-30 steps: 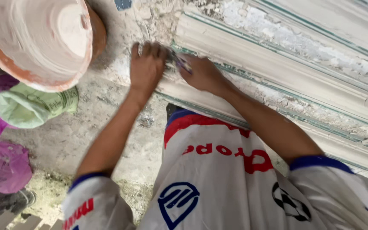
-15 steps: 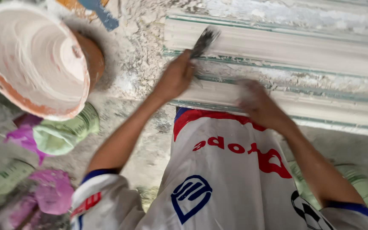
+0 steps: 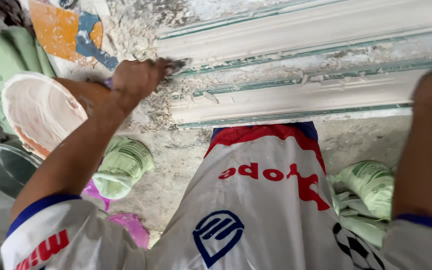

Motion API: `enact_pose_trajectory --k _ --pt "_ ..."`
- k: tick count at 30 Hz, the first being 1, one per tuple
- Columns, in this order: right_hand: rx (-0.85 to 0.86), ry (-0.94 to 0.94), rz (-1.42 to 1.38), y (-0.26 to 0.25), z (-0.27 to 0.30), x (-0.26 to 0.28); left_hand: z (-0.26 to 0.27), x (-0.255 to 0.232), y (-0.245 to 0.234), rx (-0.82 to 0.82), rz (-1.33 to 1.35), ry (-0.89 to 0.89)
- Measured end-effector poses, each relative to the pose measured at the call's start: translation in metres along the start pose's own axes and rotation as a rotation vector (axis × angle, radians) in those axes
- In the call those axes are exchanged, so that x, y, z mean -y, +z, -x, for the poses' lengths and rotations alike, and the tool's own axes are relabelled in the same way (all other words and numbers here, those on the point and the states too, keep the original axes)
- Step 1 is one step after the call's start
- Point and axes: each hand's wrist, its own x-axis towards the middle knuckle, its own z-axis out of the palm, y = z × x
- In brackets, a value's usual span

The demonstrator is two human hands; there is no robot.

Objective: The person uses a small scraper to remove dust and debris from the grooves of stacked white decorative moldings. They repeatedly scrape along the length of the moldings and wipe away residue with their hand.

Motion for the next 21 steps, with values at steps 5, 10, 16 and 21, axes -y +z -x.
enact_pose_trajectory --k 5,10,16,21 --pt "-0.844 -0.83 0.658 0.044 0.031 0.088 -0.097 -0.156 -0.129 -0.108 0.539 0.03" --pt "-0.669 -0.614 0.386 0.053 0.058 0.159 -0.159 -0.256 -0.199 -0.273 0.478 0.092" --pt "-0.598 -0.395 0.377 0.061 0.065 0.161 -0.089 -0.156 -0.158 -0.033 0.315 -0.005" --pt "-0.625 -0.337 0.51 0.066 0.069 0.208 -0.071 -0.149 -0.13 -0.226 0.06 -0.105"
